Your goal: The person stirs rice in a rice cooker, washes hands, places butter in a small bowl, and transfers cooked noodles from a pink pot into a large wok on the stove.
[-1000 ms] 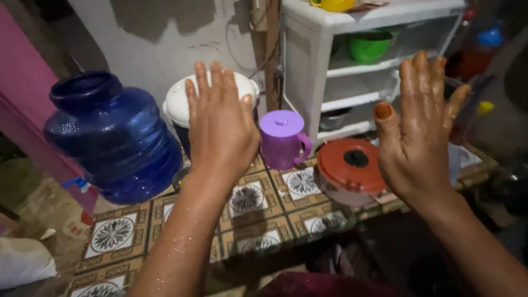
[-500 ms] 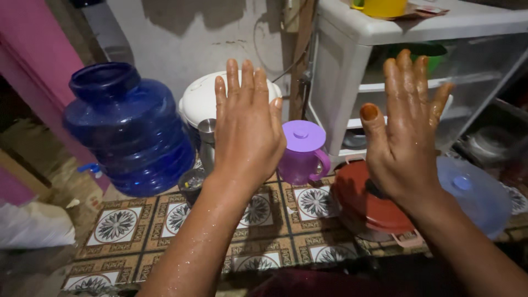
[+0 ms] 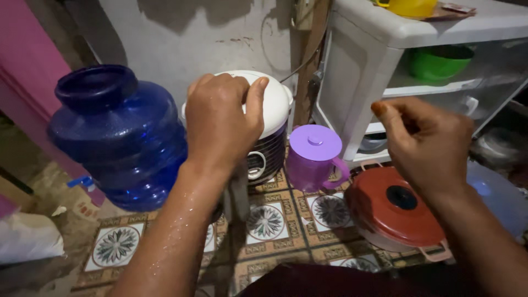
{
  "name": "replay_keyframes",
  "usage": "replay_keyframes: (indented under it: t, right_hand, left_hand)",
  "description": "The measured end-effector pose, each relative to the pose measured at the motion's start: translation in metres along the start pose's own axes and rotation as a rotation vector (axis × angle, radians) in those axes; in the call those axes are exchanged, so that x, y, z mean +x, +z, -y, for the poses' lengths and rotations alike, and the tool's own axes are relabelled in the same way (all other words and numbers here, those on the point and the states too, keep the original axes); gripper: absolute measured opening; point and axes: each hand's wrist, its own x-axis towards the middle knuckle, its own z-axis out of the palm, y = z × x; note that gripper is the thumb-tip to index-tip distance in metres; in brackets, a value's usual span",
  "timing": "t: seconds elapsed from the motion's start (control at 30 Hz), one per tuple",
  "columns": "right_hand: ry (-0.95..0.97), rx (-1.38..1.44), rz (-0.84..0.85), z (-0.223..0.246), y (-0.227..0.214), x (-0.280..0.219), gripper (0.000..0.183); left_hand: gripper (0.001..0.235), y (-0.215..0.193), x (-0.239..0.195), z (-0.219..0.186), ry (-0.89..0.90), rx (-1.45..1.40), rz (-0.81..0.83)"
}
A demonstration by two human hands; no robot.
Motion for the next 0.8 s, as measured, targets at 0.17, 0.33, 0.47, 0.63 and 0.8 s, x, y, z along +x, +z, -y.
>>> replay_keyframes:
  t: [0.17, 0.33, 0.47, 0.63, 0.8]
  right_hand:
    - [0.045, -0.104, -0.014, 0.017, 0.023, 0.011, 0.013]
    - [-0.072, -0.130, 0.020, 0.023, 0.041, 0.011, 0.035]
    - [-0.108, -0.142, 0.115, 0.017, 0.055, 0.010, 0.044]
    - [-0.009, -0.178, 0.127, 0.007, 0.059, 0.010, 0.042]
    - [-0.033, -0.104, 0.098, -0.002, 0.056, 0.022, 0.030]
  left_hand:
    - [0.015, 0.016, 0.004, 0.025, 0.006, -0.081, 0.039]
    - [0.031, 0.022, -0.005, 0.038, 0.014, -0.098, 0.033]
    - [0.048, 0.022, -0.008, 0.048, 0.065, -0.015, -0.018]
    - [0.039, 0.022, -0.008, 0.061, 0.062, -0.012, -0.043]
    - [0.029, 0.027, -0.003, 0.061, 0.010, -0.010, -0.001]
